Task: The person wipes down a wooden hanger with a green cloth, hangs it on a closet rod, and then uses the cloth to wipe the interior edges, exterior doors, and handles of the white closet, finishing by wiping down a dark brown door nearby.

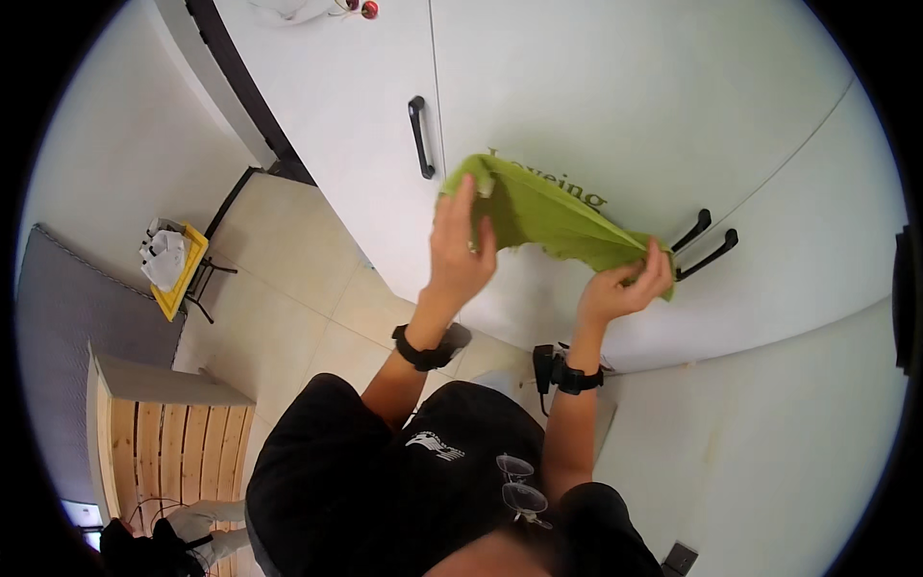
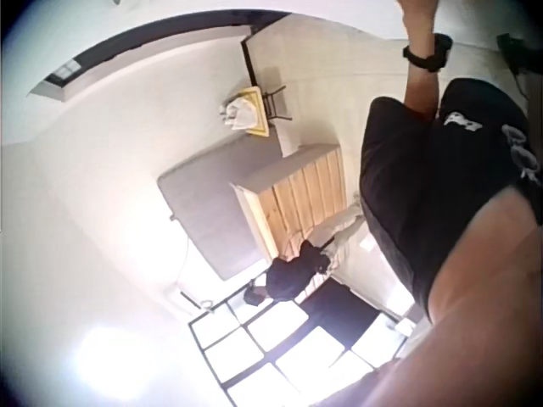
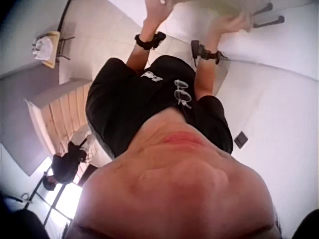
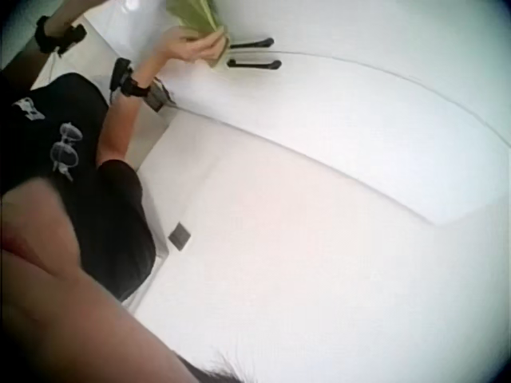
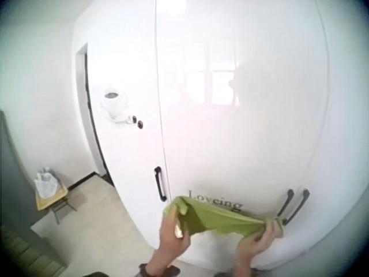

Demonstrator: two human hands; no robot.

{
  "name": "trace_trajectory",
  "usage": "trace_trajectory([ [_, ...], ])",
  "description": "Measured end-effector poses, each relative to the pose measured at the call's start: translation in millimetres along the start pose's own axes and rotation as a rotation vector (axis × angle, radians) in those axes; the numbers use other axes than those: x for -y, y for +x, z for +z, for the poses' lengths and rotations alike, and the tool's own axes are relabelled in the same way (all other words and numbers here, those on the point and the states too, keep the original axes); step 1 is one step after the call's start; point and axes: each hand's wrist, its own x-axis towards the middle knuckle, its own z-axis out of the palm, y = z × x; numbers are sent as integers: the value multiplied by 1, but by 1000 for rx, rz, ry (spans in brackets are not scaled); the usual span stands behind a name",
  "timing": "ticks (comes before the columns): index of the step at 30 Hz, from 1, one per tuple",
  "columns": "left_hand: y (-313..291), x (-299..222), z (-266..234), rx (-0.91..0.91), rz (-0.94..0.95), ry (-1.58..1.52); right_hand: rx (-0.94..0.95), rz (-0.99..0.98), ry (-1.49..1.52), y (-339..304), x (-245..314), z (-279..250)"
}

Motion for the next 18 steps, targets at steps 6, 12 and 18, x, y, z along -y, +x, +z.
trace_trajectory([
  [6,27,63,-35,46,-193,93,88,-119,97,-22,57,56],
  [12,28,111,-49,208,-567,-370,345,251,260,-65,96,83],
  [18,32,118,-27,191,-538,-524,374,374,301,-79,103,80],
])
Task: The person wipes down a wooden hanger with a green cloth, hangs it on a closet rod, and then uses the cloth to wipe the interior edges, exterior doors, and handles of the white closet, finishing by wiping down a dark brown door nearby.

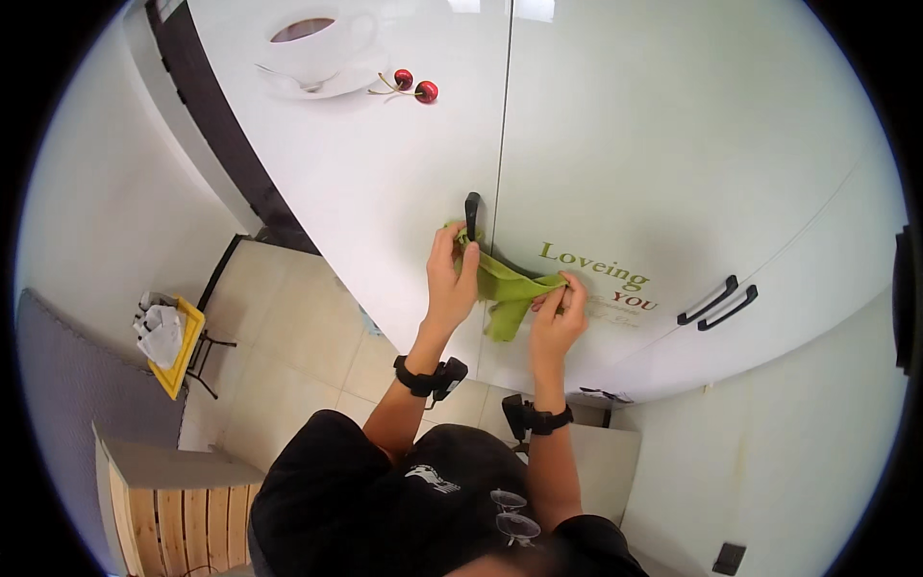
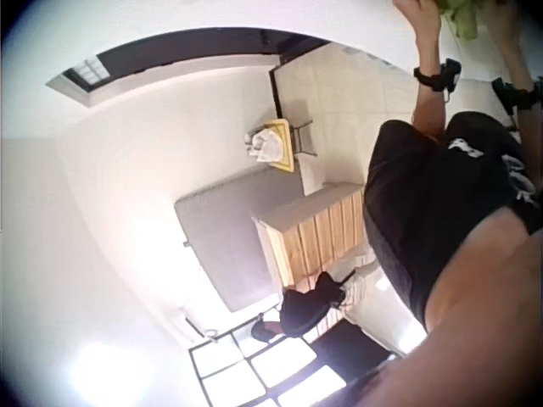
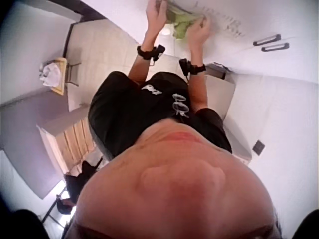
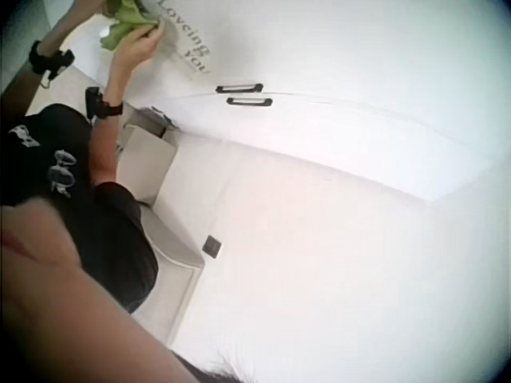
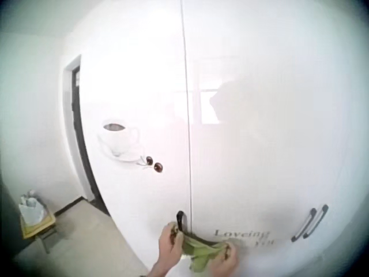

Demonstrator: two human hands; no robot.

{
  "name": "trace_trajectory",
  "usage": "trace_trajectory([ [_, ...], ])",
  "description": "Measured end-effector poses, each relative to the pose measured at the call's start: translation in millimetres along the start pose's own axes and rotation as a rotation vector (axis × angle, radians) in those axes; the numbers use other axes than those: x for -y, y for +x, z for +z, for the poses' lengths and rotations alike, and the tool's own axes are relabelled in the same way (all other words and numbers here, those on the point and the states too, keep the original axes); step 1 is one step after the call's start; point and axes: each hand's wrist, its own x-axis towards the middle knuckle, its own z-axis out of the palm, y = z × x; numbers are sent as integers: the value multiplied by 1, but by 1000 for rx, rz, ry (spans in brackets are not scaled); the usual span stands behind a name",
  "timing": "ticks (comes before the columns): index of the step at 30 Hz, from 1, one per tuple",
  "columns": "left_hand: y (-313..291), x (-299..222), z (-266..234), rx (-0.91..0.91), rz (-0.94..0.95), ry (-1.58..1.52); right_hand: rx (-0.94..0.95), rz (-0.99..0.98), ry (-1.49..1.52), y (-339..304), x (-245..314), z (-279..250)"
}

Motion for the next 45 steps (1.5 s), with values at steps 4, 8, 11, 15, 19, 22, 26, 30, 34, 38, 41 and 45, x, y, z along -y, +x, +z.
trace_trajectory([
  [4,1,4,7,-47,67,94,-10,-40,-67,1,-10,-19],
  [8,3,2,-16,34,-20,53,-39,-22,-113,-12,-5,-36],
  [11,-1,-23,-34,88,12,67,-11,-20,-79,-22,12,-37],
  [15,-25,-42,-46,64,-33,172,75,-7,49,-34,42,-36],
  [19,-55,-53,-59,28,-16,259,111,-40,80,-54,52,-52],
  [22,-82,-56,-79,-43,-71,284,140,-69,100,-71,48,-54],
  [26,-113,-42,-83,-182,-60,320,183,46,160,-85,21,-61],
  [30,-126,-30,-117,-241,-46,372,276,-16,188,-101,13,-51],
  [34,-135,-43,-133,-286,-166,478,423,-30,273,-108,15,-40],
  [38,-139,-50,-158,-352,-120,573,502,-114,272,-117,31,-23],
  [41,-144,-42,-186,-417,-94,572,504,-176,248,-129,47,-3],
  [45,-138,-41,-214,-413,-107,548,486,-156,233,-141,76,23],
])
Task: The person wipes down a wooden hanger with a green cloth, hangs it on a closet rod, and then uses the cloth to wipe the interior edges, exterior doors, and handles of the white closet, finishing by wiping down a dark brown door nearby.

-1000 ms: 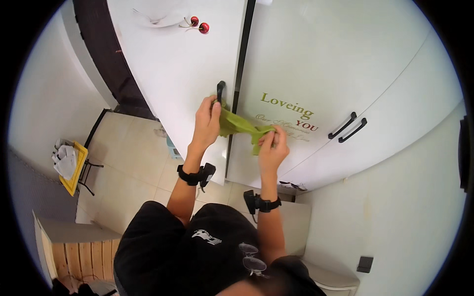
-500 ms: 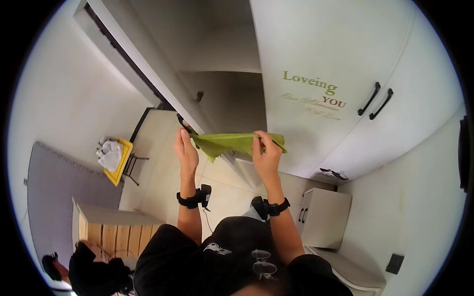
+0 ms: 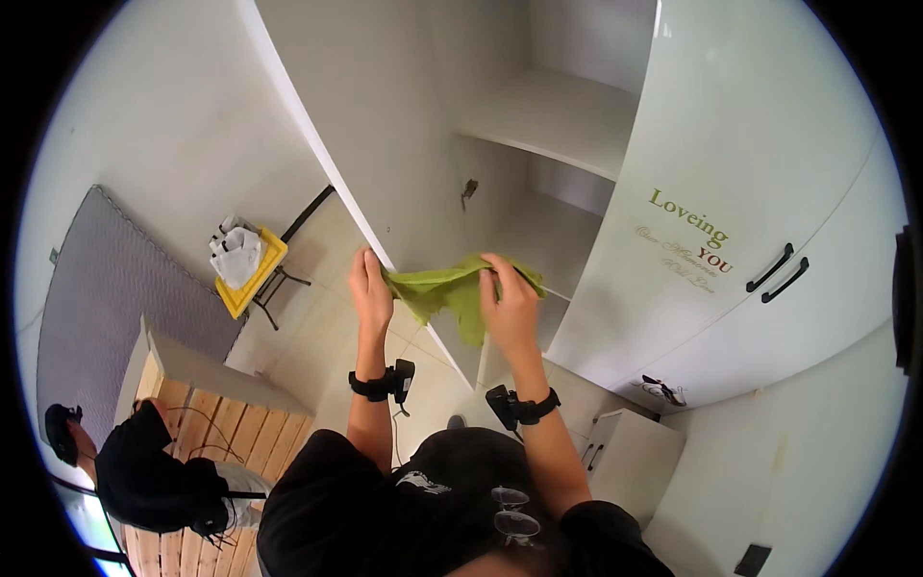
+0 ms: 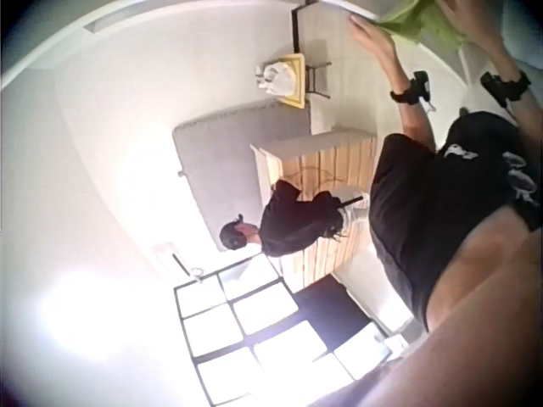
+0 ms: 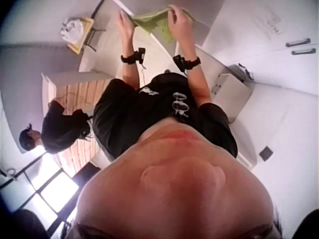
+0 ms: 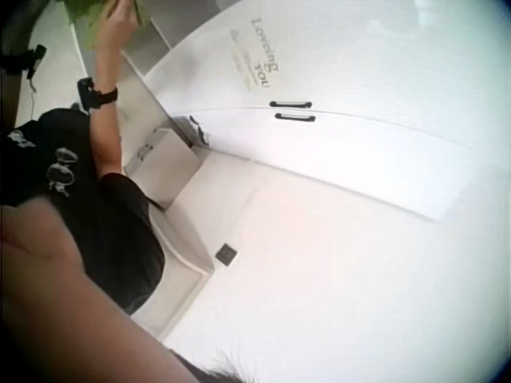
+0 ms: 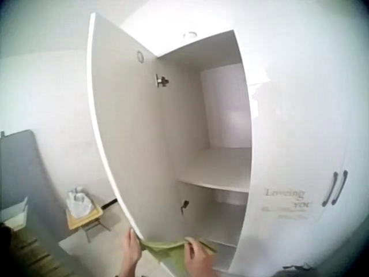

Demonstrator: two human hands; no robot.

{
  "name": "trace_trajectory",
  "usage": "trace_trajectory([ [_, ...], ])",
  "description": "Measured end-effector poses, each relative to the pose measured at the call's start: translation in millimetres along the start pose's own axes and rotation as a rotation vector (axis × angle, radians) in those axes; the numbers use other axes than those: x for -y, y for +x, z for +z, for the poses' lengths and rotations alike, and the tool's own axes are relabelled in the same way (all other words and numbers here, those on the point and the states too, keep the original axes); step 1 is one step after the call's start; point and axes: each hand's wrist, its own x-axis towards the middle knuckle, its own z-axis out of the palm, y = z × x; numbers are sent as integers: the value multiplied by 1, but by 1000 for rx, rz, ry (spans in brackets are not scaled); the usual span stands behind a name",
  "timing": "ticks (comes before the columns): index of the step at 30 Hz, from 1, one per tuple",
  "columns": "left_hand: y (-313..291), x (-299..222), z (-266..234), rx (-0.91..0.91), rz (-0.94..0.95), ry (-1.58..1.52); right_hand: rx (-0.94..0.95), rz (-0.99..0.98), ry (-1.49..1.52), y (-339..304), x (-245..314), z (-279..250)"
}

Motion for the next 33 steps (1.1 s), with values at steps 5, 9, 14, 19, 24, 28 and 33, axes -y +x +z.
trace_trajectory([
  [5,8,32,-25,-63,-65,-225,52,-73,21,-6,28,53],
  [9,17,30,-54,-146,84,-294,18,-65,26,-11,26,83],
  [14,37,22,-77,-264,270,-206,-92,33,77,-10,31,112],
  [19,43,21,-52,-81,490,-221,39,177,409,-14,36,153],
  [24,51,32,-39,304,417,-380,80,221,415,-18,47,174],
  [28,72,18,-38,377,472,-507,92,42,363,3,67,179],
  [33,116,-19,-46,362,594,-600,73,-126,309,57,101,182],
])
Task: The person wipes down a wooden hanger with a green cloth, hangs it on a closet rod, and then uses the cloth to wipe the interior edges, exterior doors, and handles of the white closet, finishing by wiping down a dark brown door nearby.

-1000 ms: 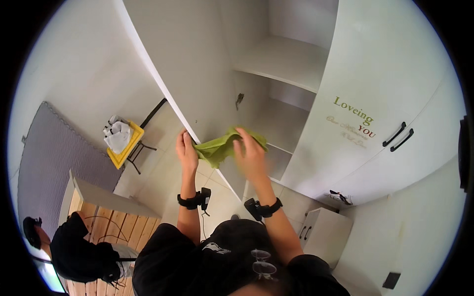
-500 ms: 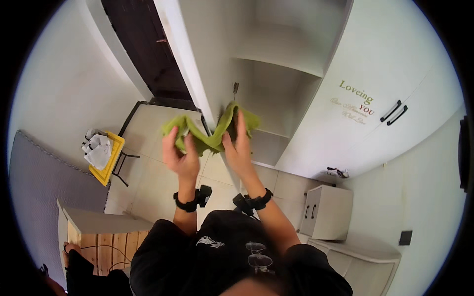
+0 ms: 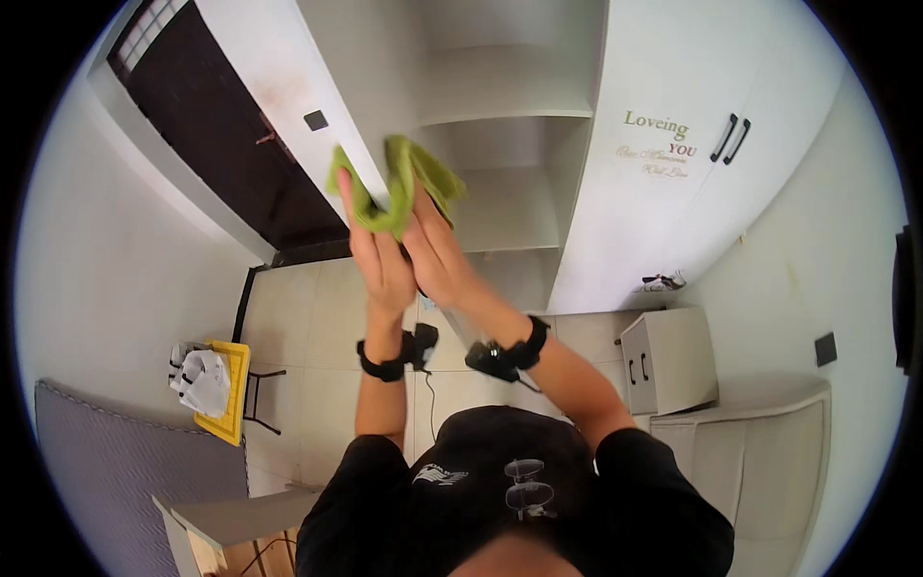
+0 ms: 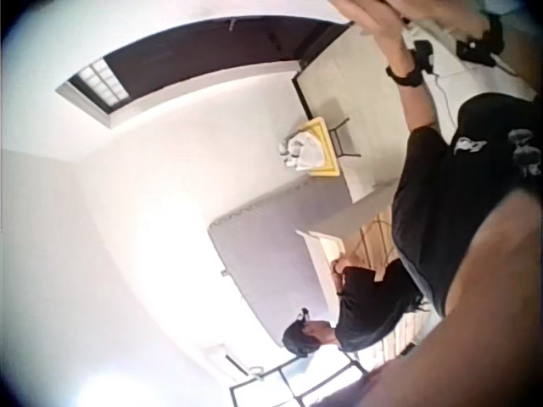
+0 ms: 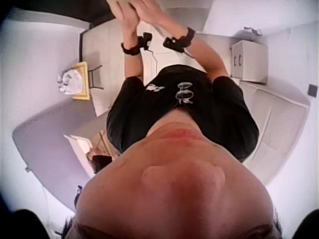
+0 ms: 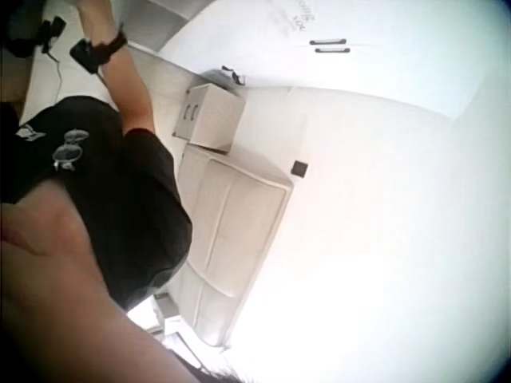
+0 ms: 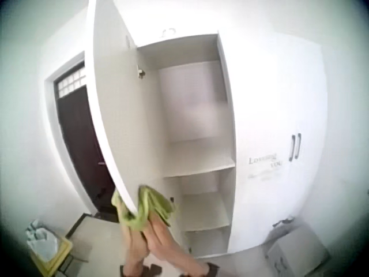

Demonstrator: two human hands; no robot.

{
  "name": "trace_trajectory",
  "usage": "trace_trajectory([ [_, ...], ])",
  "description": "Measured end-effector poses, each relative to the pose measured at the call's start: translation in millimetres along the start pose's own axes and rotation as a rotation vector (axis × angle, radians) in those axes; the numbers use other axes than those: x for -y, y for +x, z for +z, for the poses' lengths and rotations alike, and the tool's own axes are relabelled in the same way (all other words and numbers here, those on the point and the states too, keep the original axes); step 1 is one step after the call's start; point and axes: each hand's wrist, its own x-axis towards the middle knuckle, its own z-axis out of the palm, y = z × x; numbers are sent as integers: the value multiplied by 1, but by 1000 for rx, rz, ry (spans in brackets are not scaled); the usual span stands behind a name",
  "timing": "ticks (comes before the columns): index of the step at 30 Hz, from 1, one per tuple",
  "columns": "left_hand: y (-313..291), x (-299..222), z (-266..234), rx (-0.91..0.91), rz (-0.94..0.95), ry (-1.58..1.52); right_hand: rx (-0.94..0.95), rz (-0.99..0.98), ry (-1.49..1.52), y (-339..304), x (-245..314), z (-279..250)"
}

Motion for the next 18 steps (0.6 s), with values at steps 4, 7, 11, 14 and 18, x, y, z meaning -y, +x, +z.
trace_trajectory([
  [4,46,-15,-7,29,5,-82,34,-102,-9,47,28,2],
  [7,59,-13,-6,37,41,-150,-14,-145,2,58,26,7],
  [11,43,-3,-5,98,-61,-316,-25,-118,40,40,9,18],
  [14,13,5,-11,188,-113,-225,-57,-35,53,8,-15,18],
  [18,-30,17,-23,259,-157,-39,-100,207,132,-32,-33,18],
])
